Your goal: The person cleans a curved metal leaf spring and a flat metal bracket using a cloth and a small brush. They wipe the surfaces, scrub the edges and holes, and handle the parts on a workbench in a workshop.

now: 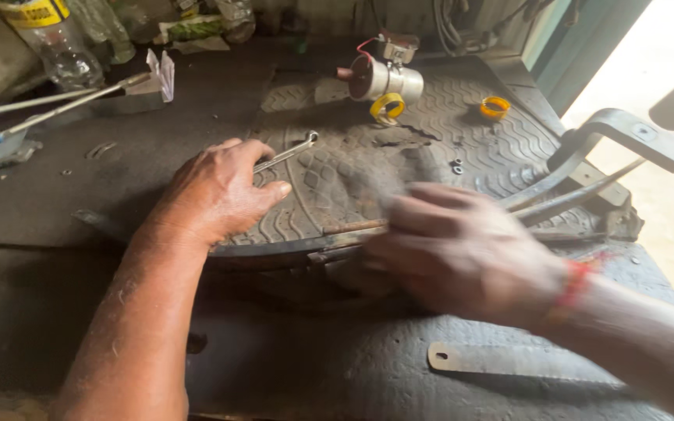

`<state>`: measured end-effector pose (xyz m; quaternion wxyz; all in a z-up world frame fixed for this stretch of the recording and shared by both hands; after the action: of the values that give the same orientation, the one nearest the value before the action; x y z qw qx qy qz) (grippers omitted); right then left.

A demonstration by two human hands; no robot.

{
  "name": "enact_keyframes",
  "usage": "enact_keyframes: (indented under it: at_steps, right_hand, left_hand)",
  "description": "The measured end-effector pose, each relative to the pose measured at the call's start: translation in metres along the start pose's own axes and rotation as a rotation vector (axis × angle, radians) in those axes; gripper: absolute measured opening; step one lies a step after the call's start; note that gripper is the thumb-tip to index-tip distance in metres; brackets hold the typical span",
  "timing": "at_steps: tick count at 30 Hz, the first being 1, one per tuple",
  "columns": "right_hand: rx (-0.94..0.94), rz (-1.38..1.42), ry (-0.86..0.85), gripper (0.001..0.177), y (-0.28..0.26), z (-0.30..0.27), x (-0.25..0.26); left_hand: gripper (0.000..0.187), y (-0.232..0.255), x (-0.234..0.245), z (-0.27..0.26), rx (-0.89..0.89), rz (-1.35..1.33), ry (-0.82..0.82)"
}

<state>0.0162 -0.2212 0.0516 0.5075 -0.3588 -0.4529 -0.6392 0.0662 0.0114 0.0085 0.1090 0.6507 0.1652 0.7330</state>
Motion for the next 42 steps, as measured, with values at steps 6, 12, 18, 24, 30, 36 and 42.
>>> enact_keyframes:
  at_steps: [6, 12, 18, 24, 30, 36, 42]
  right_hand:
    - [-0.171, -0.078, 0.005, 0.027, 0.038, -0.031, 0.032]
    - [-0.345, -0.205, 0.066, 0.031, 0.066, -0.007, 0.048]
    - [-0.143, -0.043, -0.02, 0.045, -0.008, -0.016, 0.02]
    - [-0.02, 0.041, -0.1, 0.061, -0.008, -0.016, 0.01]
    - [-0.009, 0.202, -0.164, 0.059, -0.01, 0.009, 0.005]
    - [-0.113, 0.078, -0.151, 0.063, 0.01, -0.045, 0.019]
    - [-0.184, 0.034, -0.203, 0.069, 0.029, -0.068, 0.012]
  left_hand:
    - [0.055, -0.006, 0.0, 0.001, -0.022, -0.005, 0.005]
    - [0.056, -0.004, 0.001, 0.001, 0.002, 0.012, -0.016]
    - [0.057, -0.004, 0.002, 0.0, 0.026, -0.007, -0.042]
    - [0.056, 0.002, 0.0, 0.004, -0.015, 0.084, -0.024]
    - [0.06, 0.009, 0.006, 0.0, 0.062, 0.002, -0.031]
    - [0.056, 0.007, 0.006, 0.0, 0.111, 0.046, -0.045]
    - [0.06, 0.011, -0.001, 0.005, 0.184, 0.098, -0.14]
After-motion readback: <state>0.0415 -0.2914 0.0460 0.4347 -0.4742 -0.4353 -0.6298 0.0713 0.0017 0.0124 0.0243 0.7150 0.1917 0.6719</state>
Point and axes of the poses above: each hand's wrist, its own z-axis towards the middle knuckle, its own x-axis out of the back of the hand, y = z × x, the point moved 7 cm from there along z, towards the middle knuckle, and after that the axes turned 8 degrees about -y, right-handed, at the moved point
